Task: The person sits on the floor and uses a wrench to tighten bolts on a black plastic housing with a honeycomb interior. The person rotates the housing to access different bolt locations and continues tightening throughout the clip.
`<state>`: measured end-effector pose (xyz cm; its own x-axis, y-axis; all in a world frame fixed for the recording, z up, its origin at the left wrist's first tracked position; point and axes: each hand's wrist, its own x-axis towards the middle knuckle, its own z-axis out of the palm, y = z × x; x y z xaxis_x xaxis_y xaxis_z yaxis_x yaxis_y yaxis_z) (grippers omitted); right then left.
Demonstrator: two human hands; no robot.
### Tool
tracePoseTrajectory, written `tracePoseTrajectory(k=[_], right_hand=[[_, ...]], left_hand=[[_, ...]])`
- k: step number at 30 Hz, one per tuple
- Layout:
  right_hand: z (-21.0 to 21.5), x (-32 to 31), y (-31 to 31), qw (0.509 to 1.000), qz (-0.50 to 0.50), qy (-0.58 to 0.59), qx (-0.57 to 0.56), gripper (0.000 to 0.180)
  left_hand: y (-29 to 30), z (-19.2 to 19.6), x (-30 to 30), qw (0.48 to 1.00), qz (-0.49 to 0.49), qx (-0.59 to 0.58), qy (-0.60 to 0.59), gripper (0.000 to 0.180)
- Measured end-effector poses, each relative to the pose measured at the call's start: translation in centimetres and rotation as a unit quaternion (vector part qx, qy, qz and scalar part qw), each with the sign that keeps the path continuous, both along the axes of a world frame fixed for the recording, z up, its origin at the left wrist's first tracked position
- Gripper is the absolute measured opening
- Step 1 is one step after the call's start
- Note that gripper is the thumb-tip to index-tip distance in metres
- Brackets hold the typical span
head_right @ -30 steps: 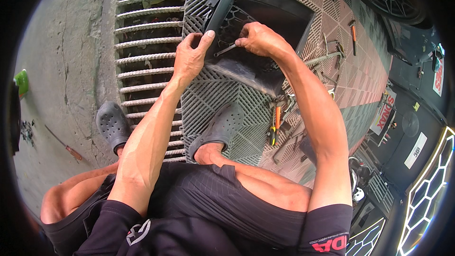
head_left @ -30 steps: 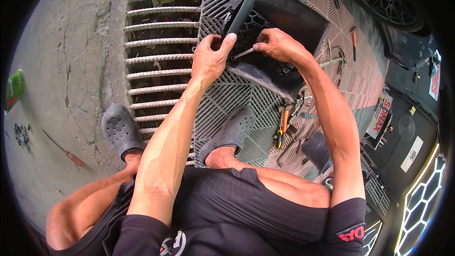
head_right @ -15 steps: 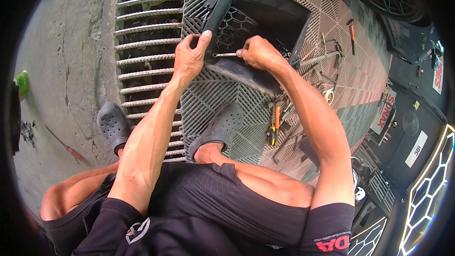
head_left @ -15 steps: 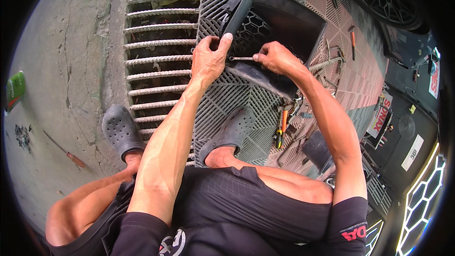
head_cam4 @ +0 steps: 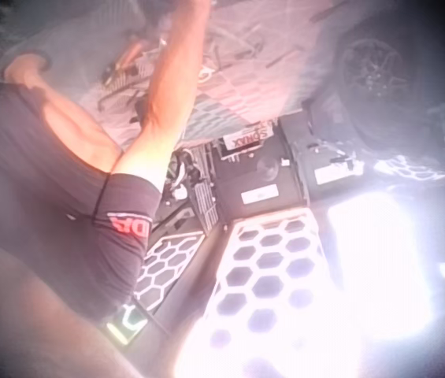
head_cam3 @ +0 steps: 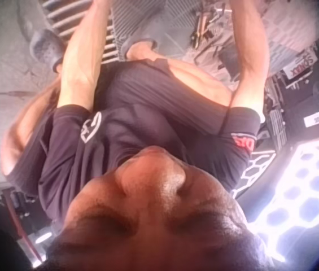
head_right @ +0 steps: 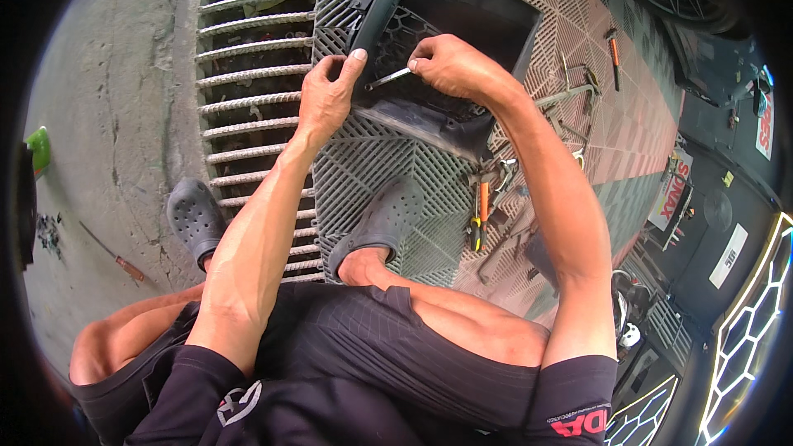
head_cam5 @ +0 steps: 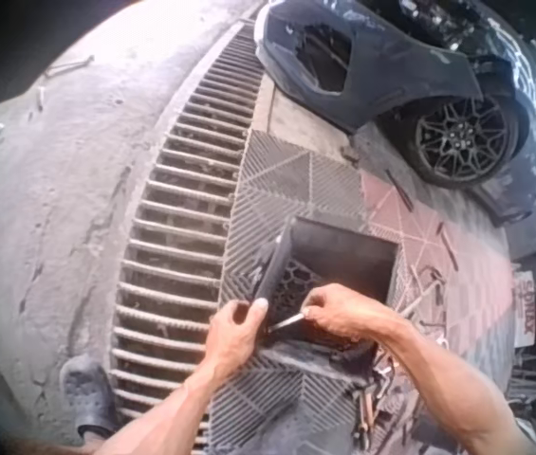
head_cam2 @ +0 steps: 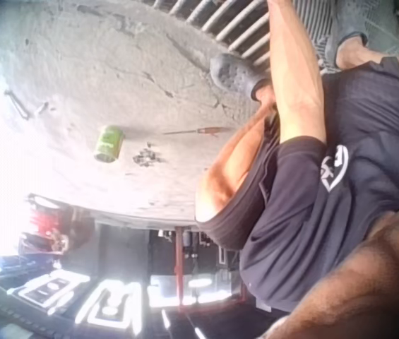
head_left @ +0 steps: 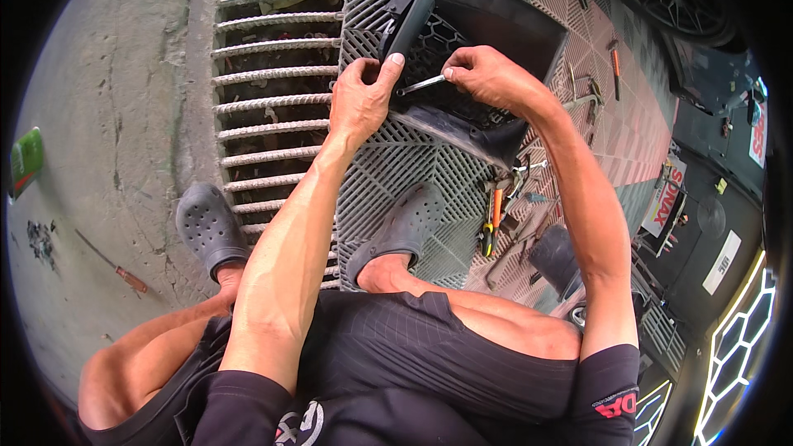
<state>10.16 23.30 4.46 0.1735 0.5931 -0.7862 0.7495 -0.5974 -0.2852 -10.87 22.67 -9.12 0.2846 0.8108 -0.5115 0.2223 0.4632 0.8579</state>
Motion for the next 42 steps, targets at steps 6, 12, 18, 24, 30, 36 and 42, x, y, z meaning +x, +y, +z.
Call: tracePoseTrajectory(k=[6, 12, 18, 24, 30, 36, 42], right_hand=[[0.2, 0.3, 1.6, 0.999, 0.029, -0.023, -0.023, 0.037], [-2.5, 0.6, 1.6, 0.997, 0.056, -0.045, -0.026, 0.043], [-3.0, 0.9, 2.7, 0.997, 0.036, -0.052, -0.054, 0.043], [-3.6, 1.7, 2.9, 0.996, -0.002, -0.002, -0.089, 0.04], [-4.0, 1.2, 2.9, 0.996, 0.035, -0.042, -0.069, 0.044], [-4.3, 0.4, 2.3, 0.993, 0.063, -0.1, -0.023, 0.045], [-3.7, -0.3, 1.7, 0.983, 0.101, -0.14, -0.065, 0.046]], left_hand=[[0.2, 0.2, -0.3, 1.0, -0.003, 0.0, 0.003, 0.085], [0.2, 0.2, -0.2, 1.0, 0.001, 0.002, -0.001, 0.085], [0.2, 0.3, -0.2, 1.0, -0.002, -0.001, -0.005, 0.084], [0.3, 0.4, -0.3, 1.0, -0.003, -0.003, -0.002, 0.084], [0.2, 0.4, -0.3, 1.0, -0.002, -0.002, -0.003, 0.084], [0.2, 0.3, -0.3, 1.0, 0.003, 0.008, -0.002, 0.083], [0.3, 0.5, -0.4, 1.0, 0.001, -0.006, 0.002, 0.081]])
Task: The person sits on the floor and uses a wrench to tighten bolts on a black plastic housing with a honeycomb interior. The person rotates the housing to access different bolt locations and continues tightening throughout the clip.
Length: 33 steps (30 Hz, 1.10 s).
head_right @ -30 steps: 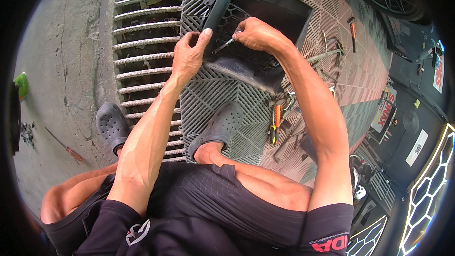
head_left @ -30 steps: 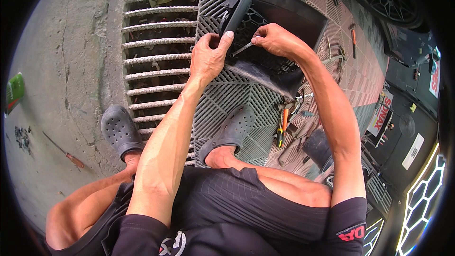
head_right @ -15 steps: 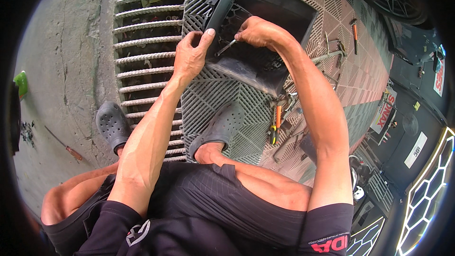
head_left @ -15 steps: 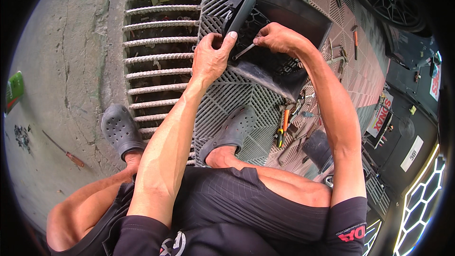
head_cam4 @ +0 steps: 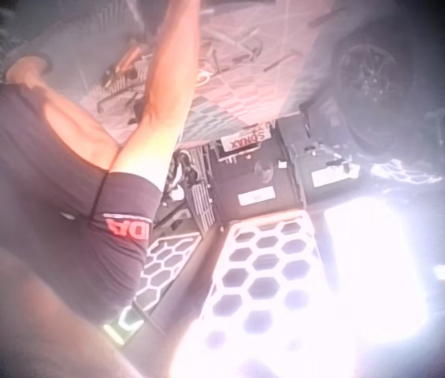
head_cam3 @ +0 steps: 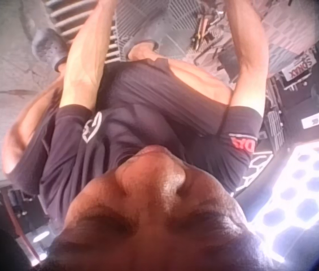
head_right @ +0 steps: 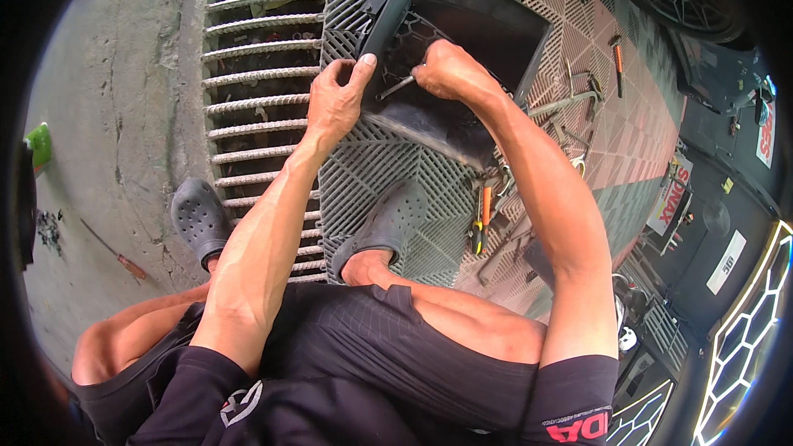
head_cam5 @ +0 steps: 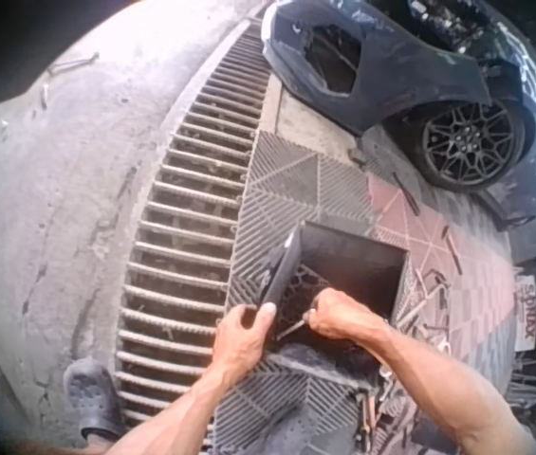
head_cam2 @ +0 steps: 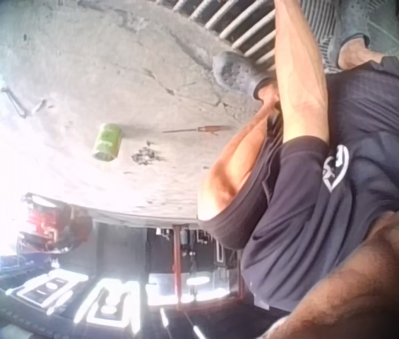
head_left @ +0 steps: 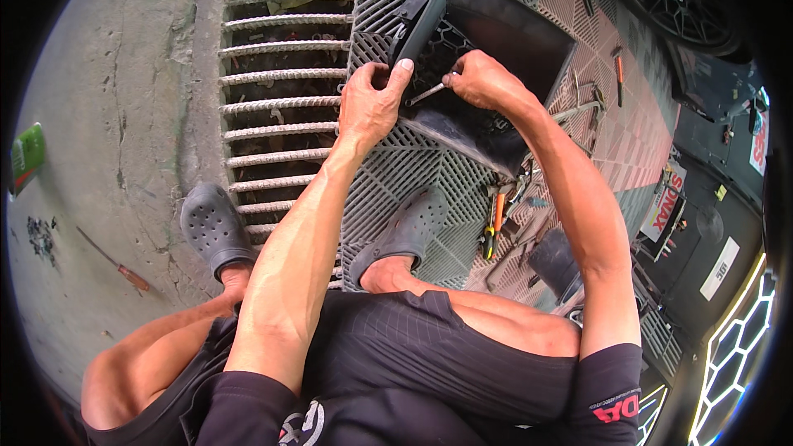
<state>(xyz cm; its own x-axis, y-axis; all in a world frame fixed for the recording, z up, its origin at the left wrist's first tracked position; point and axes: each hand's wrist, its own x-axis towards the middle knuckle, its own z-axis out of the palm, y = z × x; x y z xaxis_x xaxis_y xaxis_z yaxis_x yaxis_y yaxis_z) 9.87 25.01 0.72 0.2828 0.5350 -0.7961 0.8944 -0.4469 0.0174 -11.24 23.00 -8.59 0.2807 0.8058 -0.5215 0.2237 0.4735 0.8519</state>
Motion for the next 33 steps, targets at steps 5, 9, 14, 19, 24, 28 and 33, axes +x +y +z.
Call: tracePoseTrajectory(k=[5, 9, 14, 19, 24, 28, 33], right_hand=[[0.3, 0.9, -3.4, 0.996, -0.081, 0.038, 0.001, 0.044], [1.1, 0.1, -4.2, 0.993, -0.093, 0.036, -0.068, 0.049], [3.2, -0.1, -4.2, 0.986, -0.135, 0.088, -0.044, 0.048], [4.7, -1.1, -3.1, 0.982, -0.109, 0.152, 0.007, 0.035], [6.1, -0.9, -2.5, 0.984, -0.081, 0.152, 0.047, 0.031], [7.0, -0.3, -1.4, 0.986, -0.035, 0.156, 0.055, 0.03], [7.7, 3.5, -2.4, 0.973, -0.035, 0.184, 0.132, 0.031]], left_hand=[[0.1, 0.3, 0.2, 1.0, 0.002, -0.008, 0.0, 0.081], [-0.1, 0.1, 0.2, 1.0, 0.01, 0.004, 0.001, 0.082], [-0.1, -0.3, 0.5, 1.0, 0.006, 0.004, -0.001, 0.084], [-0.1, -0.4, 0.3, 1.0, -0.005, 0.004, -0.004, 0.085], [-0.1, -0.7, 0.3, 1.0, -0.007, 0.0, -0.013, 0.086], [0.0, -0.6, 0.0, 1.0, -0.007, -0.004, -0.014, 0.089], [0.5, 1.9, 0.0, 0.999, -0.014, 0.041, 0.027, 0.089]])
